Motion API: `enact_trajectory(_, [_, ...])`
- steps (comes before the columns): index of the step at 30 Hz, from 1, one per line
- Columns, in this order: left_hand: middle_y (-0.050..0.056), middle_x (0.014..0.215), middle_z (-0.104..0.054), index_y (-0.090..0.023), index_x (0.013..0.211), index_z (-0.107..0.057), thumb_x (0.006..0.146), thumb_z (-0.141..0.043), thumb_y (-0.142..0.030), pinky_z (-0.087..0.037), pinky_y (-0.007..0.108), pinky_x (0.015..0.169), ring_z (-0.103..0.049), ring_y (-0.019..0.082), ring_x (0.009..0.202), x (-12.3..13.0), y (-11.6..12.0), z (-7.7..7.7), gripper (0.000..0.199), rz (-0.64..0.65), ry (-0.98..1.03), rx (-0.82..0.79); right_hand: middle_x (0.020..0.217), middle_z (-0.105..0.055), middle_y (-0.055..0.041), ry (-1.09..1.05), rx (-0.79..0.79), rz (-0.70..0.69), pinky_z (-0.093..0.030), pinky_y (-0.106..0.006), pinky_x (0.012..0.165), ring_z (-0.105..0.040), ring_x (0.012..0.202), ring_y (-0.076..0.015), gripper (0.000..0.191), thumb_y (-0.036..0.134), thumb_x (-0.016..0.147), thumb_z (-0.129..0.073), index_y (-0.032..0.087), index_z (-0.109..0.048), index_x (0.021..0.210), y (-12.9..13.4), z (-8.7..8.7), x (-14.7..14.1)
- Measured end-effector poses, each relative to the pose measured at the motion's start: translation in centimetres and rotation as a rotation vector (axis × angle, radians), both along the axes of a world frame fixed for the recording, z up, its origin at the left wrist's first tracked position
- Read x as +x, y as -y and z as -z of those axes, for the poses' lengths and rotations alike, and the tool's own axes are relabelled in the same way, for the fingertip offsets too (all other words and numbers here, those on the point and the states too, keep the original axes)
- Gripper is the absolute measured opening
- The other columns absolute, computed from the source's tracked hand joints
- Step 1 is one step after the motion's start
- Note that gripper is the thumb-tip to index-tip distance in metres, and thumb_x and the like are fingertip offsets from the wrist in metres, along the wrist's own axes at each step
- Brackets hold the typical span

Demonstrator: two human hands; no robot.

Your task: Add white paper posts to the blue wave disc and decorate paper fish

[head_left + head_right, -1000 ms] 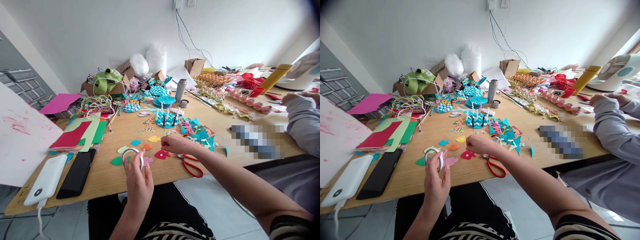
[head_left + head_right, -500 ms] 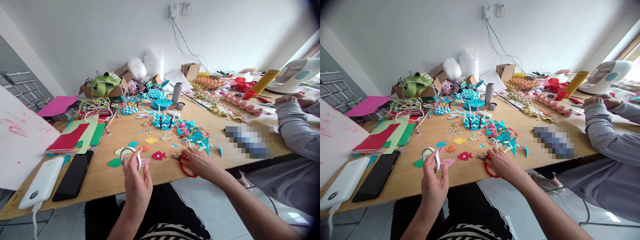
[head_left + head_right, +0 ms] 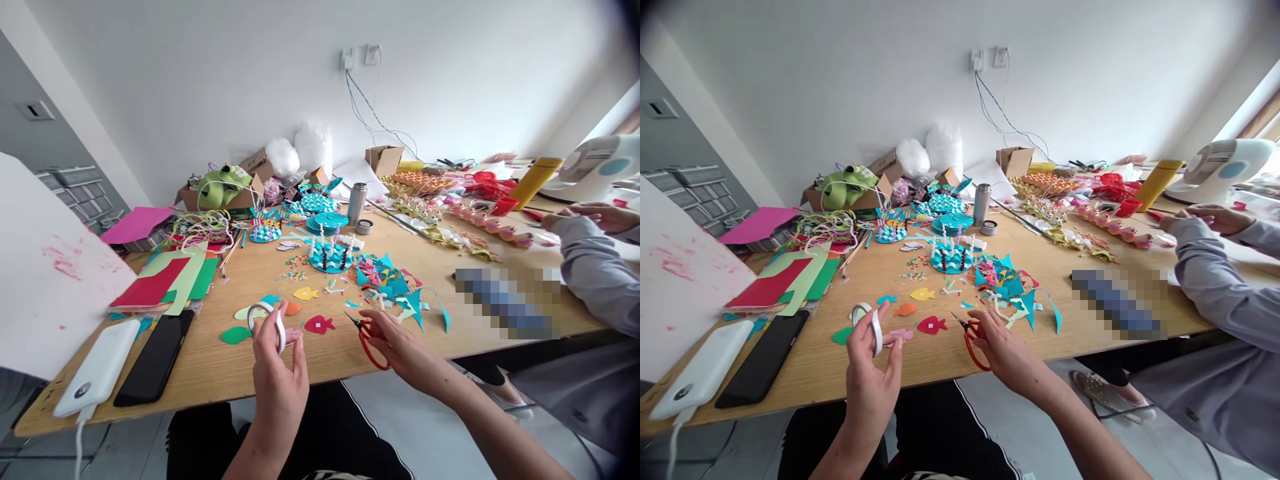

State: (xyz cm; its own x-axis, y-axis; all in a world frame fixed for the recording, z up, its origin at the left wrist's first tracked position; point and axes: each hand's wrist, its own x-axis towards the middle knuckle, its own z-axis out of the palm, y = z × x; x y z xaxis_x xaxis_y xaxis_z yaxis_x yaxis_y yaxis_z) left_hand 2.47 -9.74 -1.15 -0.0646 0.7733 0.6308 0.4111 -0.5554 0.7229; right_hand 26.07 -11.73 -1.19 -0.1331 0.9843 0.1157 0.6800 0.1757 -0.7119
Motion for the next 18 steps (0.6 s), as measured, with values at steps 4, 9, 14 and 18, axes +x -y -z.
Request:
enact_trajectory(4, [0.022,0.139,-0.045,-0.020,0.134,-0.031,0.089,-0.056,-0.019,-0.060,0.036,0.077,-0.070,0.018,0.086,0.6,0.0,-0.5,0.052,0.105,0.133,-0.036,0.091,-0.059,-0.0064,-0.737,-0.251,-0.206,-0.050,-0.033,0.070,-0.060,0.078,-0.0165,0.045,0.039,0.092,-0.051,0.022,-0.042,0.132,1.0,-2.1,-2.0])
enact_trajectory(9, [0.021,0.140,-0.045,-0.022,0.132,-0.031,0.089,-0.057,-0.021,-0.060,0.037,0.078,-0.070,0.019,0.090,0.7,0.1,-1.0,0.051,0.153,0.242,-0.080,0.080,-0.060,-0.0036,-1.377,-0.483,-0.340,-0.051,-0.034,0.067,-0.061,0.070,-0.0144,0.047,0.033,0.087,-0.062,0.021,-0.049,0.130,1.5,-0.9,-5.7])
enact_trajectory(14, [0.020,0.140,-0.045,-0.024,0.130,-0.033,0.088,-0.058,-0.021,-0.060,0.036,0.081,-0.070,0.018,0.088,0.4,0.3,-1.3,0.049,0.153,0.261,-0.121,0.081,-0.062,-0.0046,-1.561,-0.554,-0.435,-0.050,-0.037,0.074,-0.061,0.071,-0.0155,0.047,0.047,0.086,-0.059,0.022,-0.056,0.126,1.7,0.7,-8.4])
enact_trajectory(18, [0.021,0.141,-0.043,-0.024,0.130,-0.032,0.088,-0.058,-0.022,-0.062,0.030,0.065,-0.070,0.019,0.090,0.2,0.5,-1.5,0.049,0.160,0.309,-0.155,0.084,-0.063,-0.0070,-1.574,-0.624,-0.503,-0.046,-0.042,0.082,-0.062,0.073,-0.0175,0.054,0.059,0.085,-0.053,0.018,-0.061,0.120,1.6,0.7,-9.5])
